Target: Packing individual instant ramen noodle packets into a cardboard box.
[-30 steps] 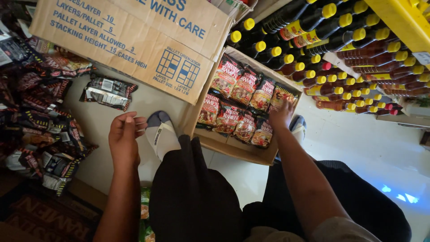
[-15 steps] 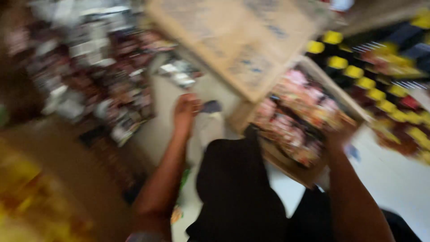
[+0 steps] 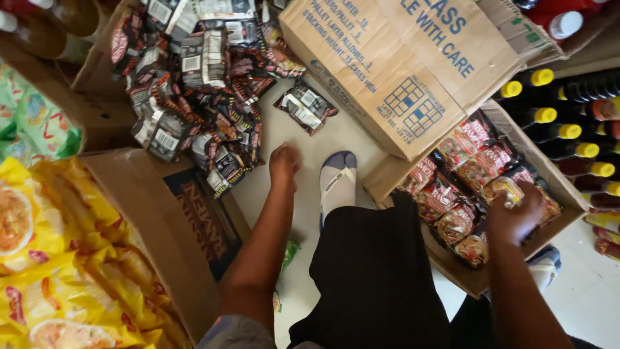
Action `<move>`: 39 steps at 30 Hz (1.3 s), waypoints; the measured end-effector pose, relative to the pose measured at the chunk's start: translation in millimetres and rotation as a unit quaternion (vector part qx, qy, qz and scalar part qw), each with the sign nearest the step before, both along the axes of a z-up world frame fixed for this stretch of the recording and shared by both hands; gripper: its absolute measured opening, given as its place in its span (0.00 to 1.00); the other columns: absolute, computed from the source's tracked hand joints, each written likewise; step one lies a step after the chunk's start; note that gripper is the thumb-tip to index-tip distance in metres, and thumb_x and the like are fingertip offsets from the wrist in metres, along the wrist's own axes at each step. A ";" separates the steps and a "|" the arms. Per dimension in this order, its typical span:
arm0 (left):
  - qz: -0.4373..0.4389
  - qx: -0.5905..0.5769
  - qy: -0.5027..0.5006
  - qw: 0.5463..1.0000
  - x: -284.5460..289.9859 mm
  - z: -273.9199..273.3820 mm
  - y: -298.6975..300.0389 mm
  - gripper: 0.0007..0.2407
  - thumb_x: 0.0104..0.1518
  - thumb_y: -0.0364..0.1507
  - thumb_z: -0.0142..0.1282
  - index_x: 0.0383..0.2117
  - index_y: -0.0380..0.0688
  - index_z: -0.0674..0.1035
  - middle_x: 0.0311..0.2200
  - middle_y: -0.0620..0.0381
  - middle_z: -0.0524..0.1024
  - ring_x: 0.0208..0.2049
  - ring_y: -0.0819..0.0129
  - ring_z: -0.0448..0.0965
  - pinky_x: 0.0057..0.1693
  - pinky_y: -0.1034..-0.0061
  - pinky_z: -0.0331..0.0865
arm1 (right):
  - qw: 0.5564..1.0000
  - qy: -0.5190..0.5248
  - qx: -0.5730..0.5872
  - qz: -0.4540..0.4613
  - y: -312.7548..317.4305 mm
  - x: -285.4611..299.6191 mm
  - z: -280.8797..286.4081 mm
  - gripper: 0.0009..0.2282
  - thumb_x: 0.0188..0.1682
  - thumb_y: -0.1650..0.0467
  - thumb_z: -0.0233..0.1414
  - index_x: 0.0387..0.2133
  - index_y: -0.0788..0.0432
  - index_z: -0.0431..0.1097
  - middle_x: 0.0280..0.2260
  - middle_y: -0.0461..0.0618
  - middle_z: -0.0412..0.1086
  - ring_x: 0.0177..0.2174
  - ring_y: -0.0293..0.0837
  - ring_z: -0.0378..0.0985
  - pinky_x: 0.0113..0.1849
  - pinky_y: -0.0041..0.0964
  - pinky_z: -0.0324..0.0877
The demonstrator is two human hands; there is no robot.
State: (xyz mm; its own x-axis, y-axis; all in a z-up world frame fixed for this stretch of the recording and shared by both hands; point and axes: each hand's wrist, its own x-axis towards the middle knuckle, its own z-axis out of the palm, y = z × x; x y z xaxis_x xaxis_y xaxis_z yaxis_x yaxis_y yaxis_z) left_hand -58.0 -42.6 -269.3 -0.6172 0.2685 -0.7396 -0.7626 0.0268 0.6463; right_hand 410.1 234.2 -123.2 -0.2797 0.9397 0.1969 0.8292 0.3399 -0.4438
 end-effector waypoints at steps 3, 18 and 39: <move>-0.066 0.052 0.038 0.996 0.2 -38.7 3.5 0.08 0.69 0.36 0.53 0.32 0.50 0.73 0.22 0.68 0.64 0.21 0.79 0.63 0.28 0.81 0.60 | 0.989 0.084 0.027 0.122 -36.1 -103.8 56.0 0.09 0.52 0.82 0.53 0.45 0.64 0.69 0.45 0.58 0.74 0.46 0.53 0.77 0.55 0.56 0.61; 0.018 0.041 0.068 0.997 -5.7 48.7 77.5 0.02 0.55 0.24 0.57 0.28 0.46 0.77 0.30 0.52 0.74 0.29 0.66 0.76 0.36 0.73 0.72 | 0.867 0.275 -0.351 0.222 -116.3 -227.3 60.0 0.09 0.54 0.72 0.53 0.46 0.60 0.74 0.35 0.47 0.71 0.30 0.39 0.72 0.32 0.31 0.68; -0.313 0.277 0.083 0.904 59.2 236.5 88.1 0.11 0.58 0.26 0.59 0.47 0.41 0.79 0.44 0.59 0.80 0.46 0.74 0.79 0.56 0.78 0.73 | 0.719 0.346 -0.582 0.156 -89.1 -188.2 81.3 0.19 0.54 0.74 0.60 0.56 0.70 0.66 0.49 0.56 0.75 0.50 0.47 0.78 0.57 0.44 0.70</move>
